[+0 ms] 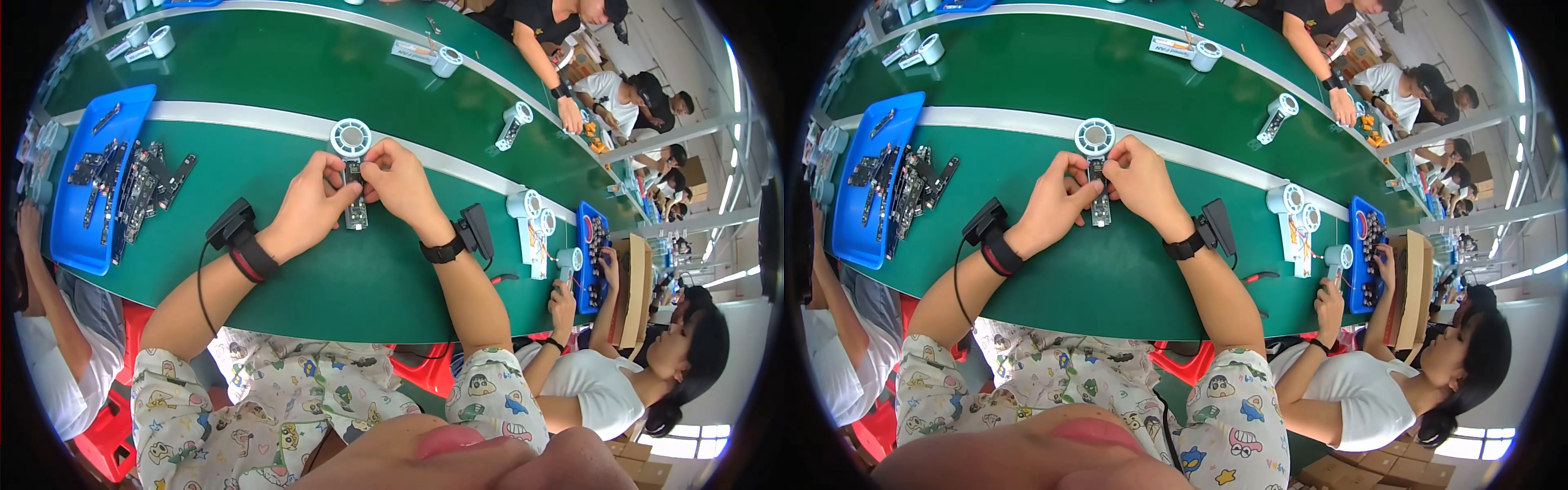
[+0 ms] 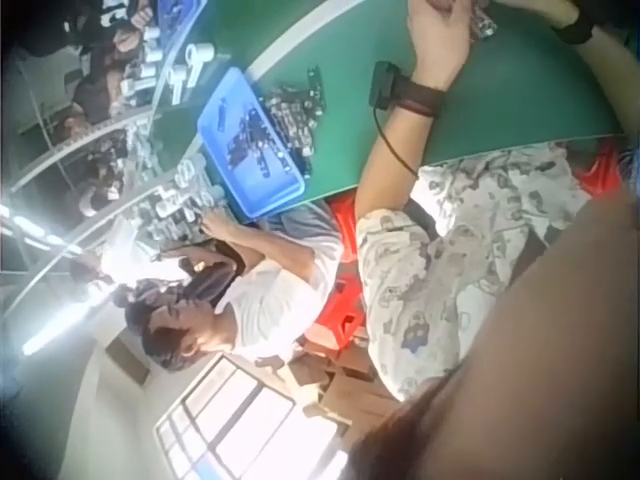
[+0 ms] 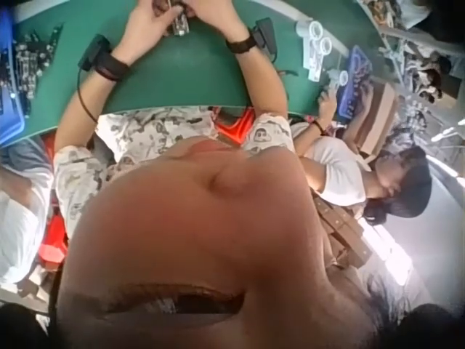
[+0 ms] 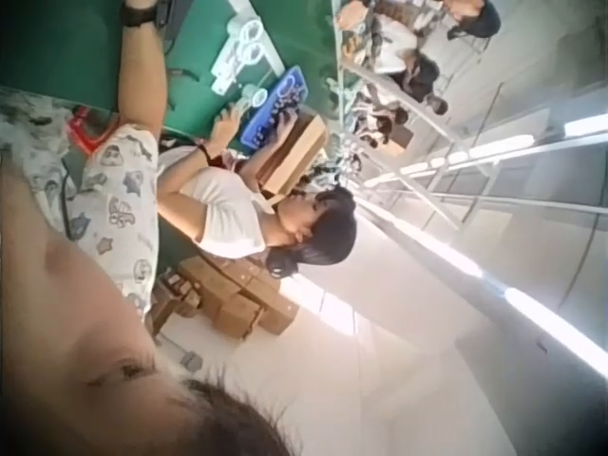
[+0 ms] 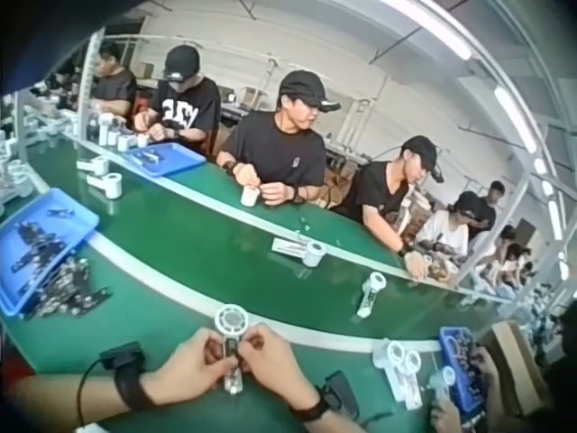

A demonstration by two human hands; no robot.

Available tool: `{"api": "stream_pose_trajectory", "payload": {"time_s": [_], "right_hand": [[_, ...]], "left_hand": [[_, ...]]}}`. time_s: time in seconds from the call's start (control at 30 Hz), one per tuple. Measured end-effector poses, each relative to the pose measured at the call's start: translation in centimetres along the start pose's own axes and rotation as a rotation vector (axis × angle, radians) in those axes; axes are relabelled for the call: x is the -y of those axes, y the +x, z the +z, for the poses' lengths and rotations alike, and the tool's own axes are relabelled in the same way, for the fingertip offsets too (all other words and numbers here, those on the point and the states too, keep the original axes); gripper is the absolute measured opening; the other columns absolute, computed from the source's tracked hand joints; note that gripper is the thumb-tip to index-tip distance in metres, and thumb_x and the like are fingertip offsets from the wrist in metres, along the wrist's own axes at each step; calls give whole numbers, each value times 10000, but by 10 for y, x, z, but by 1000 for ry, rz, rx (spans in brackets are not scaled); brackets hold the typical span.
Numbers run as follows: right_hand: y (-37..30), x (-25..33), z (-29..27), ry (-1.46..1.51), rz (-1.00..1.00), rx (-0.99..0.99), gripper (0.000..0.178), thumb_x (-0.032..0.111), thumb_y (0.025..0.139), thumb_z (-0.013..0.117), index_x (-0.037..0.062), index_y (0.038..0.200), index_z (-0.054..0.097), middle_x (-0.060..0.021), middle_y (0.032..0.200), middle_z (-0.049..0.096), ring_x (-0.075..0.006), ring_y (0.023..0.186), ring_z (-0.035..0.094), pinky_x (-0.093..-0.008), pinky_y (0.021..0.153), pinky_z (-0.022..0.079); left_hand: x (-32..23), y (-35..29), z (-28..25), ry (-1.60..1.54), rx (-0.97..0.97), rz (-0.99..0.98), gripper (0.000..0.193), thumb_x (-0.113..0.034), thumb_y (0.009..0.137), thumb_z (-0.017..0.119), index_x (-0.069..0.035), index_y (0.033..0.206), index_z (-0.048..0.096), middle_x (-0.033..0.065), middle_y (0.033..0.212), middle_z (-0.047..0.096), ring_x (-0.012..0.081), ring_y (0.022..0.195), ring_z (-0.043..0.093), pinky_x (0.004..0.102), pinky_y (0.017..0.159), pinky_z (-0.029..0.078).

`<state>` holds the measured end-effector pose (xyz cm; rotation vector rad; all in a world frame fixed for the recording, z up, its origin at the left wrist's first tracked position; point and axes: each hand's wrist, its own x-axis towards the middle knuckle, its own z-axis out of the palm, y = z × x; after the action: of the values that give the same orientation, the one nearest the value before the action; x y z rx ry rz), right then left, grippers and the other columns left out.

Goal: Assembling small electronic components into plastic housings on a factory production line.

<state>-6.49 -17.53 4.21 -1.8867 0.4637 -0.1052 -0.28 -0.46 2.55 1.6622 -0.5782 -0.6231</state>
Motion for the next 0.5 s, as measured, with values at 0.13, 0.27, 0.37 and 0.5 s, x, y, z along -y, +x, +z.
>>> {"api": "stream_pose_trajectory", "payload": {"time_s": [0.13, 0.27, 0.37, 0.5], "right_hand": [[8, -12, 3, 98, 36, 32, 120, 118, 964, 626, 5, 996, 604, -49, 820, 660, -114, 658, 655, -241, 521, 537], [10, -13, 1, 83, 16, 7, 186, 202, 1004, 615, 17, 996, 642, -19, 789, 650, -89, 610, 612, -222, 483, 481], [9, -16, -6, 115, 30, -45, 237, 231, 1006, 633, -3, 970, 633, -60, 782, 670, -103, 567, 607, -249, 454, 474], [12, -12, 4, 64, 53, -47, 244, 234, 1014, 629, -8, 985, 646, -59, 792, 678, -117, 611, 612, -273, 534, 500]], "left_hand": [[7, -18, 6, 201, -34, 232, 637, -148, 850, 799, 71, 1337, 451, 194, 1183, 542, 283, 978, 682, 415, 845, 577], [9, -18, 12, 370, -114, 383, 812, -172, 802, 830, 73, 1441, 395, 232, 1330, 455, 395, 1163, 604, 457, 979, 521], [3, -15, 17, 302, -96, 272, 822, -184, 787, 853, 71, 1441, 424, 204, 1319, 489, 378, 1171, 600, 447, 964, 531], [-2, -12, 9, 298, -85, 211, 804, -219, 767, 875, 60, 1412, 485, 172, 1285, 526, 369, 1179, 579, 440, 962, 523]]}}
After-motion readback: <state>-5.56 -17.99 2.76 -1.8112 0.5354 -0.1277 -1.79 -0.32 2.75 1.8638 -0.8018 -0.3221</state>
